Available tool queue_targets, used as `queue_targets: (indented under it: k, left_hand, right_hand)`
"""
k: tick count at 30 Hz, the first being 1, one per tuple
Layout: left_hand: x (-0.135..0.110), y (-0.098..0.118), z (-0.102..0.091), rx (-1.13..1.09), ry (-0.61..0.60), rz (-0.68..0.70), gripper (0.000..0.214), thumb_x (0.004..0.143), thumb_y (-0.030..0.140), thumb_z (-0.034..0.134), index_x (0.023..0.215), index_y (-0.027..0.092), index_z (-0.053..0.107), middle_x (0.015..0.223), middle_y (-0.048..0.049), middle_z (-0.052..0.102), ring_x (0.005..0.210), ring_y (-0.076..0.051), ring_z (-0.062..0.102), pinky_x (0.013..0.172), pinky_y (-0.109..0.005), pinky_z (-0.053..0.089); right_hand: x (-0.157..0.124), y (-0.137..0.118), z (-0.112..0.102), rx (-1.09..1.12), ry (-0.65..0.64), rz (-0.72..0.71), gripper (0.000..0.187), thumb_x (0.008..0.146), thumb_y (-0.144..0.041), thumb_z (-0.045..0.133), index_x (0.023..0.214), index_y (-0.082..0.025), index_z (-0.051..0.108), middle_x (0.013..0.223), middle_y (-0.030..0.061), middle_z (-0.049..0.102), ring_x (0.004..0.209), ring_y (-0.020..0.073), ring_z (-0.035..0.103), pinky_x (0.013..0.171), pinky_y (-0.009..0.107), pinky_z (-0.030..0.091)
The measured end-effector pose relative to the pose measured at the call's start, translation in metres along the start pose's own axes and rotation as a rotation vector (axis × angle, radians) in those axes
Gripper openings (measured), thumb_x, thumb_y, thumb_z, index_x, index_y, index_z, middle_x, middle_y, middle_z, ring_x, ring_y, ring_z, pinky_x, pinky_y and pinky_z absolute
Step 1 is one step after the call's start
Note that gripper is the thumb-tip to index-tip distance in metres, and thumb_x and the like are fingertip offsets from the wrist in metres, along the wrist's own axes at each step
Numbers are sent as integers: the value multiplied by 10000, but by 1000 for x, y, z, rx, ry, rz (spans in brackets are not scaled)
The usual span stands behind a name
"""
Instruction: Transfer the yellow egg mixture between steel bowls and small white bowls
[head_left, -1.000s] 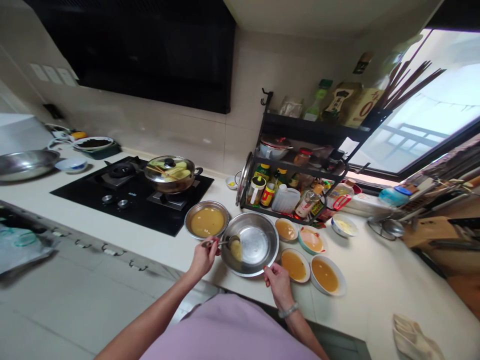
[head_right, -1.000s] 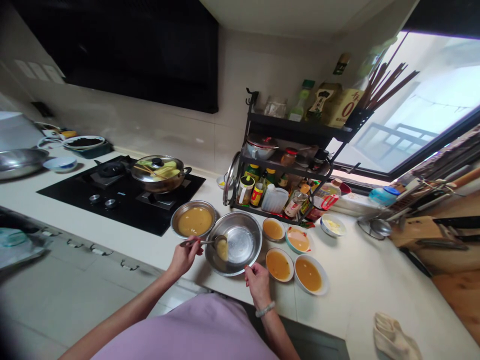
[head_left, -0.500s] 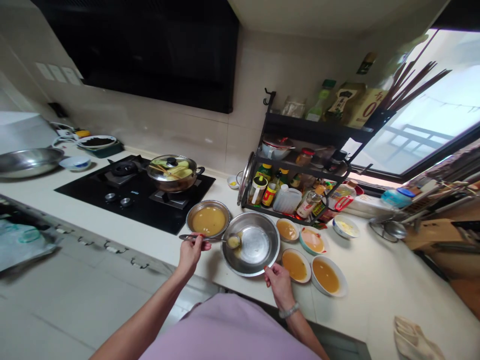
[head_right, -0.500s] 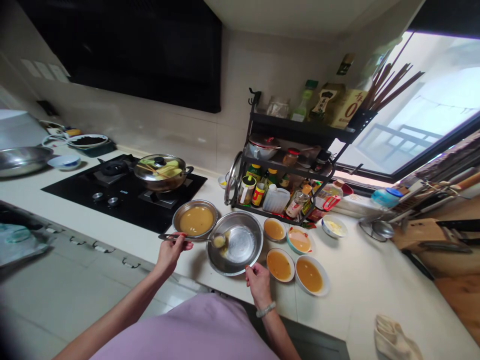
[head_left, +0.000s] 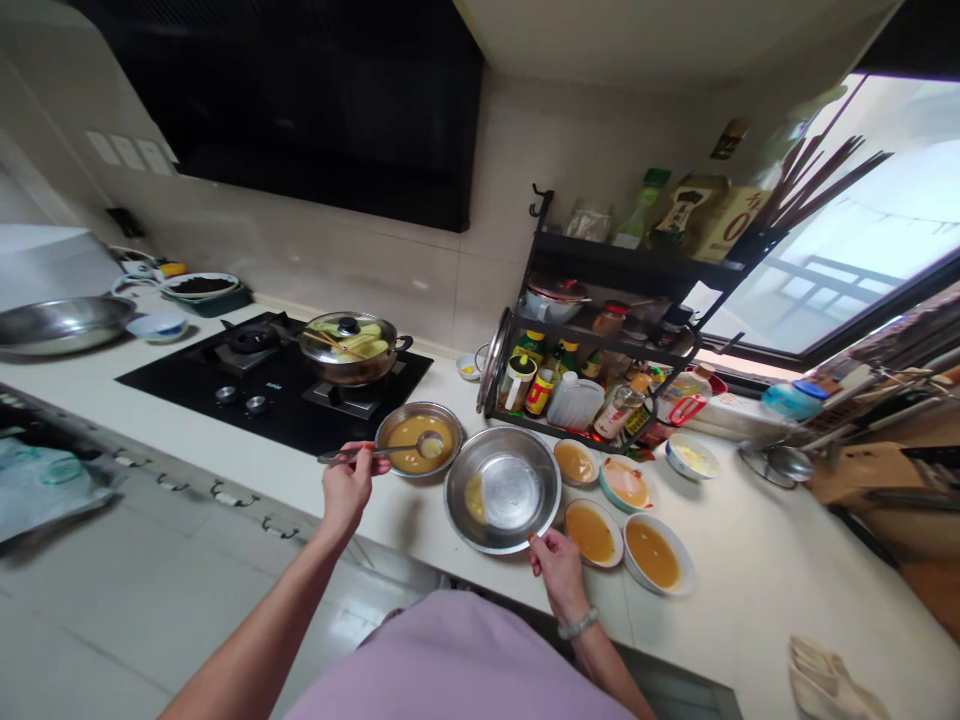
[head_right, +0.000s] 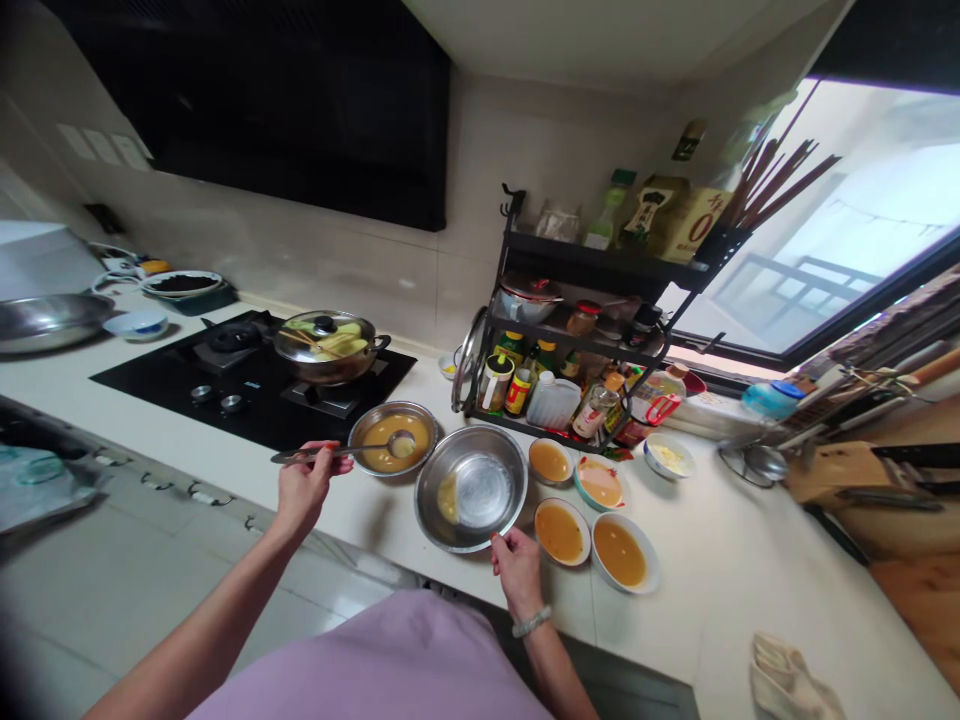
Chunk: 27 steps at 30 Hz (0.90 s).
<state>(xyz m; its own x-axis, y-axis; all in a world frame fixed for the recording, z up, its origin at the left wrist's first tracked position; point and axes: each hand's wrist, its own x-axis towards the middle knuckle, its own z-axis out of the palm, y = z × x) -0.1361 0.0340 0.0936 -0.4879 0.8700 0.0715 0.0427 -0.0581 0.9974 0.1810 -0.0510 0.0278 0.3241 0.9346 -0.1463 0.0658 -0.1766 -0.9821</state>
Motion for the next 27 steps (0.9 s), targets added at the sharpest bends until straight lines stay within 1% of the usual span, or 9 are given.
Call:
queue_targets:
  k: [5, 7, 10, 12, 15, 18, 21, 24, 27]
  left_hand:
    - [5, -9, -9, 275, -8, 239, 273, 865, 388, 481, 932, 152, 600, 669, -46, 695, 578, -193, 701, 570, -293, 564]
    - [4, -15, -11, 363, -51, 381, 241, 884, 357, 468, 943, 162, 597, 712, -43, 689, 595, -172, 694, 562, -267, 545]
    - [2, -22, -12, 464, -133, 615, 182, 899, 297, 470, 919, 170, 599, 794, -51, 660, 623, -145, 667, 590, -257, 525]
    - [-2, -22, -9, 500, -161, 709, 152, 904, 256, 474, 916, 170, 599, 795, -47, 635, 632, -139, 647, 603, -257, 513]
    - [-12, -18, -1, 461, -184, 755, 123, 906, 207, 479, 949, 168, 588, 781, -34, 613, 637, -131, 634, 608, -246, 503]
    - [-26, -13, 13, 374, -236, 747, 128, 906, 173, 475, 987, 176, 574, 783, -23, 617, 642, -124, 634, 624, -239, 505]
    - [-40, -15, 28, 344, -342, 737, 128, 908, 163, 465, 975, 188, 571, 750, -11, 608, 632, -124, 623, 635, -245, 505]
    - [-49, -25, 42, 333, -473, 720, 129, 925, 177, 437, 958, 190, 562, 758, -16, 592, 619, -118, 613, 604, -234, 501]
    - [-54, -35, 52, 368, -589, 743, 159, 933, 181, 410, 954, 186, 568, 777, -34, 597, 651, -126, 609, 625, -245, 506]
  right_hand:
    - [-2, -5, 0, 4, 11, -1, 294, 633, -407, 635, 475, -207, 489, 410, -33, 488, 378, 99, 405, 396, 221, 308]
    - [-2, -6, 0, 9, 22, -7, 286, 633, -402, 628, 477, -206, 491, 411, -37, 479, 378, 96, 397, 396, 220, 304]
    - [0, -9, -2, 2, 43, -18, 277, 635, -390, 621, 476, -206, 488, 415, -40, 472, 385, 94, 389, 395, 217, 297]
    - [1, -11, -3, -8, 58, -29, 282, 635, -393, 620, 475, -209, 478, 412, -42, 467, 388, 95, 389, 396, 217, 294]
    - [2, -13, -5, -35, 73, -43, 291, 637, -404, 619, 478, -211, 471, 408, -42, 466, 384, 95, 384, 393, 219, 285]
    - [2, -14, -5, -59, 74, -53, 299, 647, -417, 610, 483, -213, 467, 403, -42, 463, 376, 95, 379, 389, 220, 277]
    - [1, -12, -4, -73, 69, -64, 294, 654, -419, 601, 494, -215, 463, 402, -44, 461, 374, 97, 384, 389, 220, 279]
    - [0, -10, -4, -85, 60, -59, 287, 657, -417, 595, 502, -217, 458, 404, -40, 470, 371, 99, 394, 385, 219, 283]
    - [-1, -9, -4, -91, 59, -55, 280, 661, -412, 590, 508, -216, 462, 405, -37, 478, 369, 100, 399, 382, 216, 283]
